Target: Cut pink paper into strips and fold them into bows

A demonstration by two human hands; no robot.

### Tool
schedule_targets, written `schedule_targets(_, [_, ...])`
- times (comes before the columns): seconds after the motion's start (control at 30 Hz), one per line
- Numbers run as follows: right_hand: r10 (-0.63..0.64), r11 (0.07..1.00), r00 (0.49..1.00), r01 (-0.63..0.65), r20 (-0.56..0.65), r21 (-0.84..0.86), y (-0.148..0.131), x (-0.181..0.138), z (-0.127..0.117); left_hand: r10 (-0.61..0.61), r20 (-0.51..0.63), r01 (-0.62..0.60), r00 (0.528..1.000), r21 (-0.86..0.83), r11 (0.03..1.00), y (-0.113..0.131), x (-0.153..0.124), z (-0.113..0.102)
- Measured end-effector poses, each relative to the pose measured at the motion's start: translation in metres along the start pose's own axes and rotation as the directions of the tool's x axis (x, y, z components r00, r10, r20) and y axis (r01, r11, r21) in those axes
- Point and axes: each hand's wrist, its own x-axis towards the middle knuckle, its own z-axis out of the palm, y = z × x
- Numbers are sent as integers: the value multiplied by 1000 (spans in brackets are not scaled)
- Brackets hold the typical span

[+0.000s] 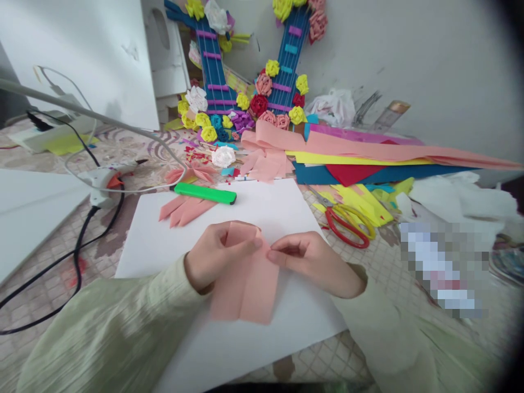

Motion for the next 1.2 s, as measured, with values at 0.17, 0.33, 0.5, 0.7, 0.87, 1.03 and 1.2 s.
schedule_targets(0.17, [4, 1000, 996, -4, 90, -1, 1, 0, 2, -93, 12, 93, 996, -37, 995, -3, 4, 2])
schedule_targets(0.33, [25, 999, 995, -27, 92, 21, 3, 0, 1, -91, -72, 88, 993, -41, 995, -3, 7, -3])
schedule_targets(0.5, [42, 999, 994, -39, 96, -33, 3, 0, -3, -46, -157, 43, 987, -24, 999, -2, 11, -11])
schedule_targets(0.7, [-84, 996, 996, 84, 26, -1, 2, 1, 1, -30, -46, 30, 999, 12, 999, -4, 9, -4])
schedule_targets(0.87, [-73, 996, 993, 68, 97, 57, 3, 1, 8, 3, 76, -4, 997, 15, 1000, -11, 8, 4])
schedule_targets(1.03, [-9, 1000, 998, 10, 57, -7, 5, 2, 9, 95, 8, -95, 995, 61, 994, -19, 14, -2])
schedule_targets(1.2, [25, 1000, 999, -25, 24, -8, 5, 3, 5, 109, 0, -108, 994, 169, 980, -14, 17, -11])
